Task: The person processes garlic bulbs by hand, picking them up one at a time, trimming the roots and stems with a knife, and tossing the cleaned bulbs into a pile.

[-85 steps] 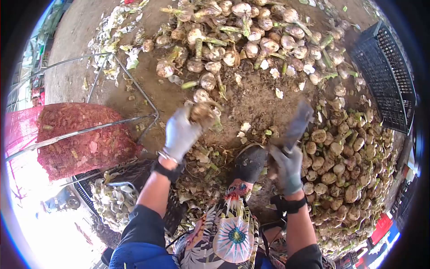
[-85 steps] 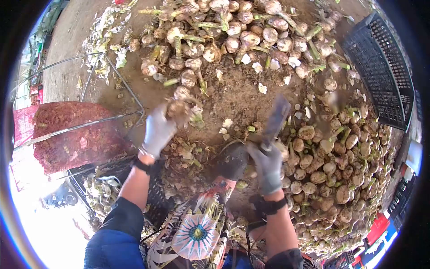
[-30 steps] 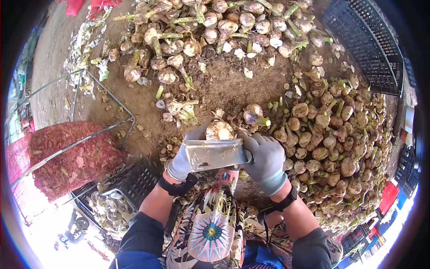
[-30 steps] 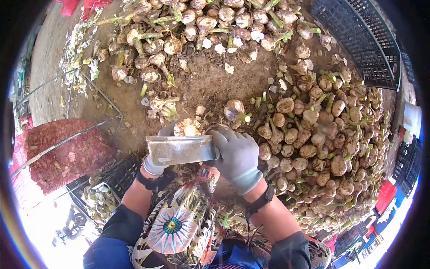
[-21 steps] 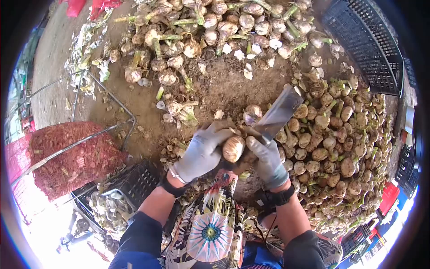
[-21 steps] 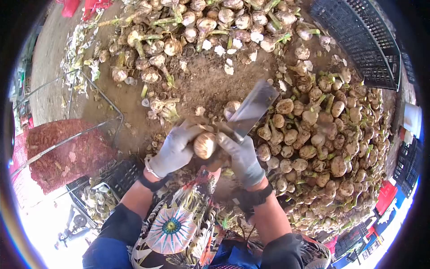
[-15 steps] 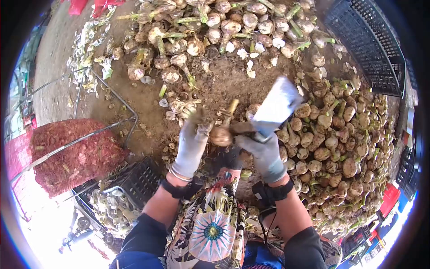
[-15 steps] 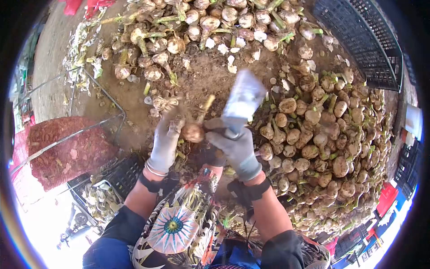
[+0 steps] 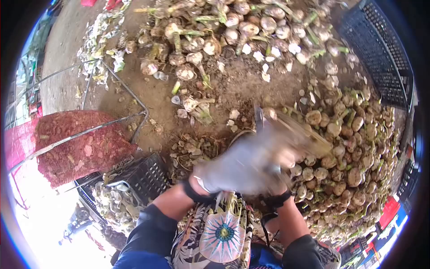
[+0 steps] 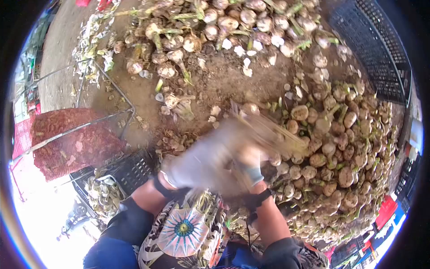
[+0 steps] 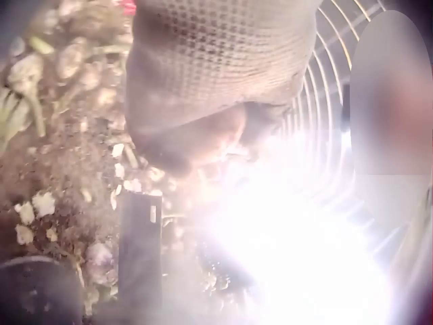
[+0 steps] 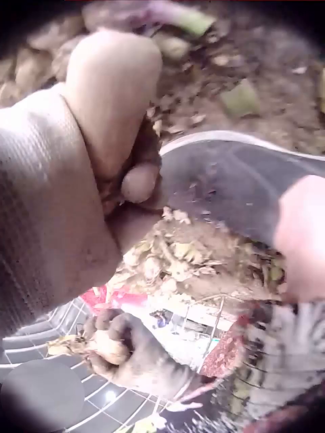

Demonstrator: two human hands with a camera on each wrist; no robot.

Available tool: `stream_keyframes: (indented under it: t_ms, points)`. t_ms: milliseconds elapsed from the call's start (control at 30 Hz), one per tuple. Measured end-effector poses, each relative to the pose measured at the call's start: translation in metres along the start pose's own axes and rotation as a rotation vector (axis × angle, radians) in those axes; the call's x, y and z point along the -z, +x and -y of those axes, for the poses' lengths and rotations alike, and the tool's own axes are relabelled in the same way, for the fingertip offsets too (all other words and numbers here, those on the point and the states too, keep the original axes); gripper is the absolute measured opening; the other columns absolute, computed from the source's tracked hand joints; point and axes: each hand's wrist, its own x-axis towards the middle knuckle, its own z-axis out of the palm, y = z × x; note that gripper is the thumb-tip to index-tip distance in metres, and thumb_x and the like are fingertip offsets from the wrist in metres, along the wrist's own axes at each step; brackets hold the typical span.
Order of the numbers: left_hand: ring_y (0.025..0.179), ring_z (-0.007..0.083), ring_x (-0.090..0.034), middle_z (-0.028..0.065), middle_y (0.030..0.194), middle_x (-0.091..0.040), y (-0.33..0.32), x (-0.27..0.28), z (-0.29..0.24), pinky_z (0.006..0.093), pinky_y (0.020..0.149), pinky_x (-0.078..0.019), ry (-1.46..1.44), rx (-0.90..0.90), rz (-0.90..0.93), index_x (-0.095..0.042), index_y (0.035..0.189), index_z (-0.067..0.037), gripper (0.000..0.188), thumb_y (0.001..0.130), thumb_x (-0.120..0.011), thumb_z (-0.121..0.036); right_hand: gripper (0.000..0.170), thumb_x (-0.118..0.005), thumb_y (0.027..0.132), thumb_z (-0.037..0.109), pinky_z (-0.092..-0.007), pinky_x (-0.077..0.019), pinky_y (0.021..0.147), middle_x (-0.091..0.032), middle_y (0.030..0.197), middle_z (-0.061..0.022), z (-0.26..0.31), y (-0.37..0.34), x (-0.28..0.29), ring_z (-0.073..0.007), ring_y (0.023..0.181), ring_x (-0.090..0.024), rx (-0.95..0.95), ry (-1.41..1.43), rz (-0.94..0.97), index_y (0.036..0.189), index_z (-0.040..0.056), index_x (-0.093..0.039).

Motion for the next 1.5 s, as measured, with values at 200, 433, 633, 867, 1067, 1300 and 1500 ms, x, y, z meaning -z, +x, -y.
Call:
stream_keyframes:
  t_ms: [200, 433, 633, 867, 1067, 1300, 1500]
  points:
    - [0.113, 0.0288, -0.058, 0.0177, 0.124, -0.056, -0.017, 0.063, 0.079, 0.0410, 0.094, -0.0494, 0.817, 0.246, -0.721, -0.052, 0.131, -0.003, 0.054, 0.087, -0.075, -0.023, 0.016, -0.073, 0.085, 0.007, -0.0225, -0.0479, 0.065, -0.067, 0.081, 0.0022, 0.102, -0.029, -0.002, -0.0047, 0.071, -0.057, 0.082, -0.113, 0.017, 0.098, -0.0023, -0.071]
    - [0.098, 0.0335, -0.068, 0.0189, 0.116, -0.066, -0.041, 0.090, 0.112, 0.0400, 0.079, -0.0554, 0.633, 0.670, -0.573, -0.059, 0.123, -0.006, 0.043, 0.084, -0.071, -0.019, 0.019, -0.075, 0.085, 0.010, -0.0218, -0.0495, 0.067, -0.069, 0.082, 0.0018, 0.118, -0.013, -0.025, -0.0047, 0.074, -0.060, 0.060, -0.078, -0.002, 0.101, -0.0012, -0.073]
    - [0.102, 0.0210, -0.065, 0.0101, 0.117, -0.064, -0.043, 0.019, 0.092, 0.0334, 0.085, -0.0543, 0.358, 0.205, -0.371, -0.058, 0.127, -0.004, 0.054, 0.075, -0.072, 0.001, 0.033, -0.071, 0.089, 0.006, -0.0251, -0.0526, 0.074, -0.071, 0.096, -0.0057, 0.156, -0.011, -0.038, -0.0097, 0.081, -0.065, 0.129, 0.154, 0.175, 0.120, -0.0044, -0.066]
    - [0.113, 0.0203, -0.060, 0.0132, 0.122, -0.063, -0.045, 0.020, 0.077, 0.0341, 0.099, -0.0478, -0.146, 0.347, -0.336, -0.048, 0.134, 0.004, 0.061, 0.075, -0.064, 0.012, 0.033, -0.073, 0.088, 0.007, -0.0277, -0.0541, 0.075, -0.070, 0.100, -0.0067, 0.153, -0.024, -0.041, -0.0132, 0.084, -0.066, 0.074, 0.261, 0.214, 0.118, -0.0050, -0.065]
    - [0.113, 0.0193, -0.059, 0.0079, 0.121, -0.062, -0.046, 0.009, 0.078, 0.0320, 0.099, -0.0484, -0.162, 0.350, -0.460, -0.052, 0.135, 0.001, 0.059, 0.077, -0.059, 0.013, 0.035, -0.072, 0.090, 0.007, -0.0296, -0.0548, 0.077, -0.069, 0.104, -0.0052, 0.167, -0.031, -0.038, -0.0127, 0.087, -0.066, 0.098, 0.229, 0.248, 0.122, -0.0050, -0.064]
    - [0.106, 0.0126, -0.059, 0.0063, 0.115, -0.063, -0.056, 0.024, 0.081, 0.0293, 0.092, -0.0494, -0.268, 0.411, -0.301, -0.052, 0.129, 0.001, 0.051, 0.081, -0.068, 0.003, 0.040, -0.077, 0.070, 0.019, -0.0391, -0.0540, 0.074, -0.068, 0.090, -0.0086, 0.163, -0.046, -0.019, -0.0310, 0.083, -0.068, 0.664, -0.970, 0.035, 0.109, 0.0141, -0.069]
    - [0.097, 0.0147, -0.063, 0.0081, 0.105, -0.066, -0.076, 0.020, 0.083, 0.0310, 0.084, -0.0527, -0.380, 0.373, -0.359, -0.052, 0.129, 0.002, 0.054, 0.081, -0.075, -0.006, 0.023, -0.065, 0.079, 0.016, -0.0445, -0.0506, 0.062, -0.063, 0.081, -0.0103, 0.173, -0.052, -0.022, -0.0341, 0.074, -0.065, 0.721, -1.242, 0.050, 0.102, 0.0123, -0.069]
